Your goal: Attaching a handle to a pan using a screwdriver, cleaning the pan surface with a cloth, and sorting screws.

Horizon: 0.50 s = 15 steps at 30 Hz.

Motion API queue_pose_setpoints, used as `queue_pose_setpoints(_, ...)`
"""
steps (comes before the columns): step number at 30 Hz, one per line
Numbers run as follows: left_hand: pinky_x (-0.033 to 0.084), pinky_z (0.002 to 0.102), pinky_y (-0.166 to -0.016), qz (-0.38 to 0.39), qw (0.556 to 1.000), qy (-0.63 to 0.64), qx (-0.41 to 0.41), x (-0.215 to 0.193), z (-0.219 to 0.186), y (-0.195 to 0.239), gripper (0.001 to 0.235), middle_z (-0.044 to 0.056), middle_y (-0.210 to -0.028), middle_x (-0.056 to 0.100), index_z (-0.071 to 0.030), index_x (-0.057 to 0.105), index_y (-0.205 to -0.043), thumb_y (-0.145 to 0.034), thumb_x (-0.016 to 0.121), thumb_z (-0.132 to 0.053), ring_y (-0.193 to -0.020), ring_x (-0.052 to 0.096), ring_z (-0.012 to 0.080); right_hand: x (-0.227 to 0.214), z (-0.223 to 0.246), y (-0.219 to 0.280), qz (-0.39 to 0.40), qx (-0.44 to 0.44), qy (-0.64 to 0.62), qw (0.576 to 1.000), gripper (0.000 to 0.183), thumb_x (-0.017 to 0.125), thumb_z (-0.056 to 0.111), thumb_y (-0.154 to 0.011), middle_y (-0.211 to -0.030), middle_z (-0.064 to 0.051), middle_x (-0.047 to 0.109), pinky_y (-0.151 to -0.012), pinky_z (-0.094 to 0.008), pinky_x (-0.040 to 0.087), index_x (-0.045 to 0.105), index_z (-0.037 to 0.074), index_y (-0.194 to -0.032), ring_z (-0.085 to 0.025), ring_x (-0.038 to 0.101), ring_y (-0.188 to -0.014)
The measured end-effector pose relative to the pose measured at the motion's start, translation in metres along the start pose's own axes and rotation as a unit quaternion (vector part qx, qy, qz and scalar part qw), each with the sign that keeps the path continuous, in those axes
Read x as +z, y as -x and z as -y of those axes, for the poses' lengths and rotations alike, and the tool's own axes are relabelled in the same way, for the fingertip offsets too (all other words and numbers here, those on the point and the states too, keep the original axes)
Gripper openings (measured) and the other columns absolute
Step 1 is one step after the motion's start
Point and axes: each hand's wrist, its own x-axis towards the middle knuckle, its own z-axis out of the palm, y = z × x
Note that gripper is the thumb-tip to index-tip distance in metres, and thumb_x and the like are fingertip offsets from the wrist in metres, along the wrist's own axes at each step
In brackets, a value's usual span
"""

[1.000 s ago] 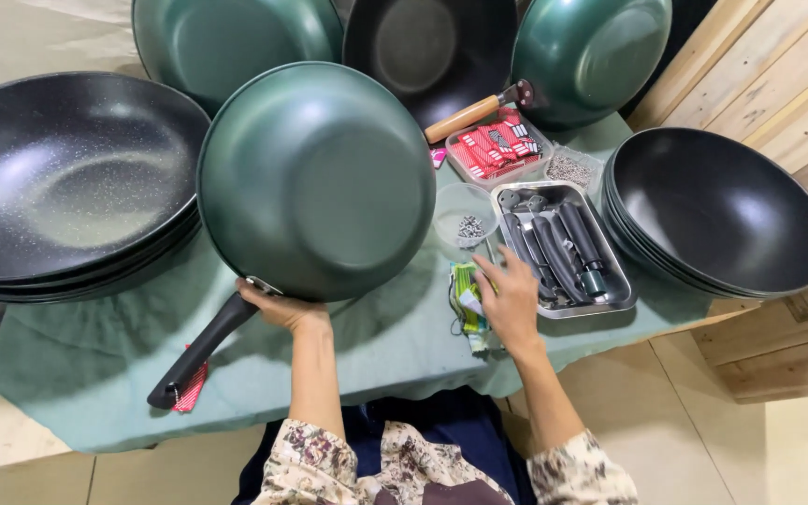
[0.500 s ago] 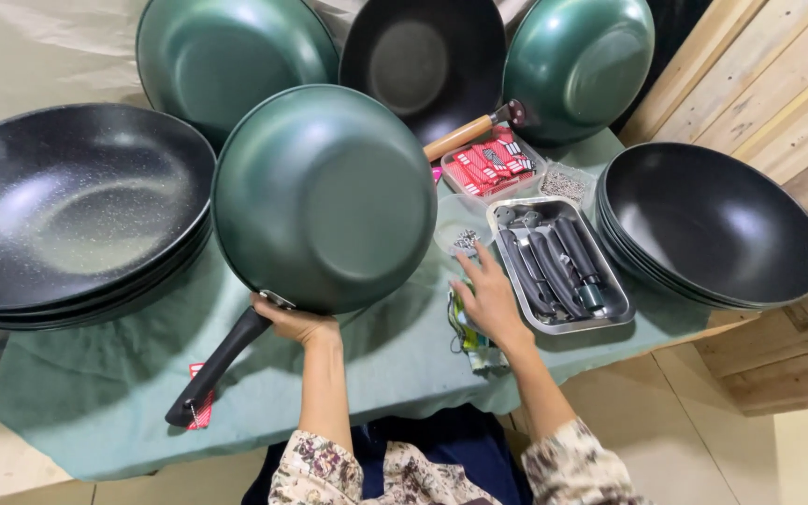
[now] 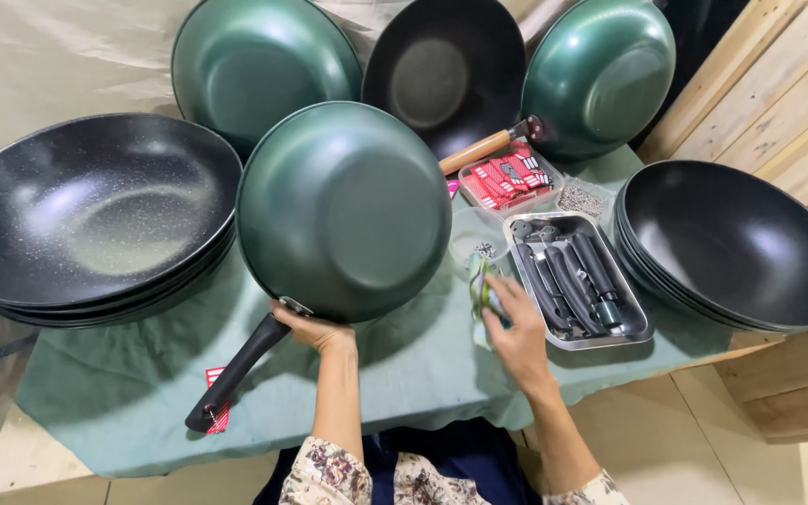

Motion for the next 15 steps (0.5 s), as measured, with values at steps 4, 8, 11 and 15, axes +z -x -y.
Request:
queue_pose_setpoints(4,0.056,0.041,-0.09,0.001,1.0,-0.002,0.003,0.0,-0.001,0.0,0.073,0.012,-0.114,0.068,-0.006,0.069,-0.109,-0.07,0.079,-0.066,-0.107,0.068,0.0216,0.036,0.063,-0.038,-0.08,-0.084,-0.043,0.992,0.047,0.072,0.005,-0.09,-0.139,-0.023,0.06,-0.113,-0.046,0.042,0.066,0.009,-0.137,-0.038,0.056,-0.132)
queue_pose_setpoints(8,0.056,0.041,-0.089,0.008,1.0,-0.004,0.009,-0.002,0.0,-0.003,0.071,0.012,-0.114,0.067,-0.006,0.068,-0.109,-0.071,0.078,-0.066,-0.107,0.068,0.0216,0.112,0.116,-0.05,-0.11,-0.295,-0.031,0.949,0.039,0.068,0.008,-0.092,-0.143,-0.018,0.059,-0.114,-0.047,0.043,0.072,0.019,-0.129,-0.037,0.057,-0.133)
queue_pose_setpoints(11,0.056,0.041,-0.089,0.014,1.0,-0.007,0.015,-0.006,0.004,-0.003,0.07,0.011,-0.113,0.067,-0.007,0.068,-0.109,-0.073,0.077,-0.066,-0.107,0.067,0.0215,0.144,0.136,-0.058,-0.122,-0.409,0.04,0.903,0.032,0.065,0.015,-0.095,-0.139,-0.011,0.065,-0.111,-0.049,0.045,0.075,0.028,-0.123,-0.032,0.064,-0.127)
queue_pose_setpoints(15,0.055,0.042,-0.088,0.022,0.999,-0.012,0.024,-0.002,0.005,-0.007,0.068,0.01,-0.113,0.066,-0.008,0.068,-0.108,-0.075,0.075,-0.066,-0.107,0.066,0.0214,0.154,0.134,-0.116,-0.164,-0.44,0.055,0.881,0.024,0.069,0.029,-0.095,-0.135,-0.006,0.069,-0.113,-0.051,0.04,0.075,0.033,-0.118,-0.028,0.065,-0.126)
